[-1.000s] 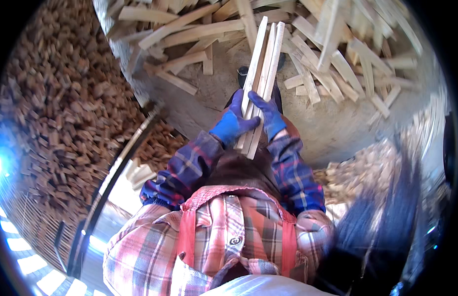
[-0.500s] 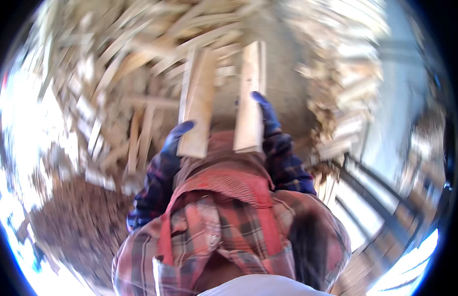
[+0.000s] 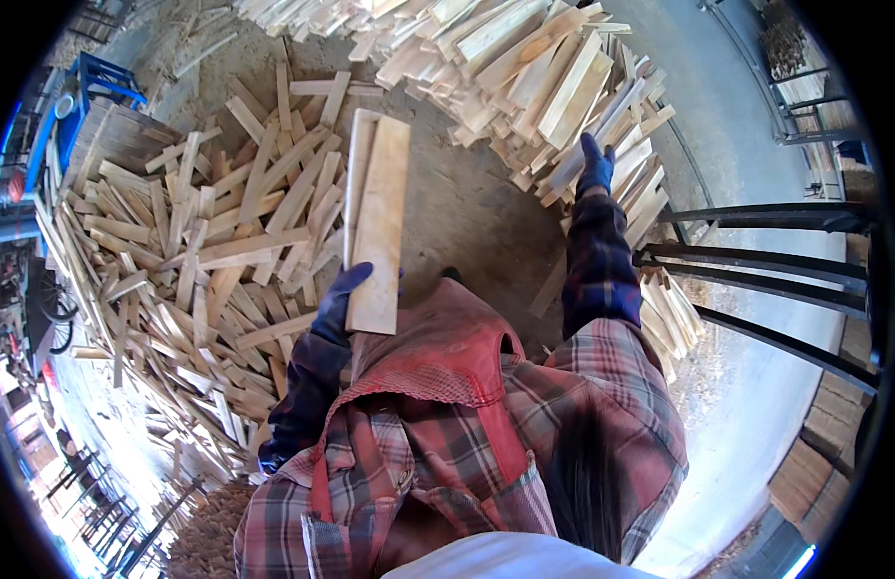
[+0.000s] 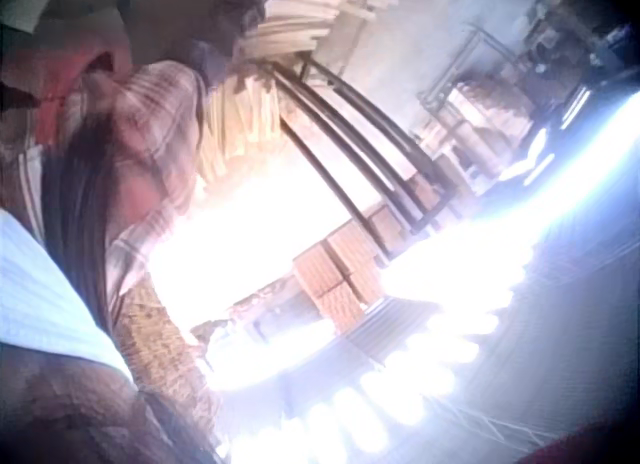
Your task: The person repeatedly picks up individual wooden planks from a large pile on the floor, briefly inspects them, and places them into a separate, organized stack. The task involves continuous handling of the planks one at a time.
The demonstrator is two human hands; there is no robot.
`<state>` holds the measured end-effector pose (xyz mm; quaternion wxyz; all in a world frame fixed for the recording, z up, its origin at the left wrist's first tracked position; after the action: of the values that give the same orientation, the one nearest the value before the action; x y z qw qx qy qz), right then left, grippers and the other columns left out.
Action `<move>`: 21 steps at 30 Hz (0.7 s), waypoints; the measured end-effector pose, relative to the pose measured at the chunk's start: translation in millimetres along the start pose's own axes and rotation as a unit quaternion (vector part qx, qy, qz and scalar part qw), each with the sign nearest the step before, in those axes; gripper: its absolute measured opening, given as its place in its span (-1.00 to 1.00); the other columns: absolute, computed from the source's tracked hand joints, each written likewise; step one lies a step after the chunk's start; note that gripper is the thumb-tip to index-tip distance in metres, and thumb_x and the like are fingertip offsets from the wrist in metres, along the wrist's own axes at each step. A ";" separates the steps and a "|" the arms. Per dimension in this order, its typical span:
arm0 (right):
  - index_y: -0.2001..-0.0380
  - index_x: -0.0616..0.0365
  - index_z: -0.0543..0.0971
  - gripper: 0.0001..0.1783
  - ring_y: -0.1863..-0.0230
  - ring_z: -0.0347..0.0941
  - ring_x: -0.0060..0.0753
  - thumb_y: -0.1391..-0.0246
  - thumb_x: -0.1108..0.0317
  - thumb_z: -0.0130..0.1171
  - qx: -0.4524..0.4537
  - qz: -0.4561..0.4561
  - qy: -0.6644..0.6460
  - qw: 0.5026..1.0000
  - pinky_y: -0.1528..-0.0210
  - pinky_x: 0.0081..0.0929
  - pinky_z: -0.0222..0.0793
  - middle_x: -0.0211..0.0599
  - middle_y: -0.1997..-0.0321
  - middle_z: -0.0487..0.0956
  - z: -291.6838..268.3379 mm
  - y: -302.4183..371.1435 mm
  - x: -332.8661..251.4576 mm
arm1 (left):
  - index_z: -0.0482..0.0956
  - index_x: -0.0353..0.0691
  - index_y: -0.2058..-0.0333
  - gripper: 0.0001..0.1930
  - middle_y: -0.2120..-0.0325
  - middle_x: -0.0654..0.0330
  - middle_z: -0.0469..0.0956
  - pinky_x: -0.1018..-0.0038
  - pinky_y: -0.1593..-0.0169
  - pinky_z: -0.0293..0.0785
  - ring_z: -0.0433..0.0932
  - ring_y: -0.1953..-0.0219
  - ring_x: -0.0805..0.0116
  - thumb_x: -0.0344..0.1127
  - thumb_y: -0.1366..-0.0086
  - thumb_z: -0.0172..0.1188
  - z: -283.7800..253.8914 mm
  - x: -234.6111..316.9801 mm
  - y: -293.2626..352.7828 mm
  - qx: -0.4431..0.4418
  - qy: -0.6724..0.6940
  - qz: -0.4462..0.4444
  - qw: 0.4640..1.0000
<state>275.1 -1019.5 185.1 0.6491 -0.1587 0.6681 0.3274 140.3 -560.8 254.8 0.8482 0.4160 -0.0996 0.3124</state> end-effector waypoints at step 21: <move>0.07 0.27 0.45 -0.66 0.35 0.35 -0.50 -0.13 0.29 0.09 0.106 -0.075 -0.016 0.991 0.28 -0.48 0.38 -0.34 0.33 0.49 20.5 -44.7 -22.0 | 0.22 -0.06 -0.25 -0.31 -0.05 0.29 0.38 0.60 0.08 0.45 0.46 0.12 0.56 -0.39 -0.13 0.23 82.5 29.3 -28.6 0.044 -0.337 0.286 0.896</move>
<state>321.6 -1043.8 197.4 0.6957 -0.1336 0.6746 0.2078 188.4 -624.2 301.2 0.6192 0.4866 -0.4801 0.3865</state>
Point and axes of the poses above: each hand's wrist, its own y-axis away from the middle knuckle, its own z-axis out of the palm, x = y × z, the point moved 1 cm from there along -y, towards the middle knuckle
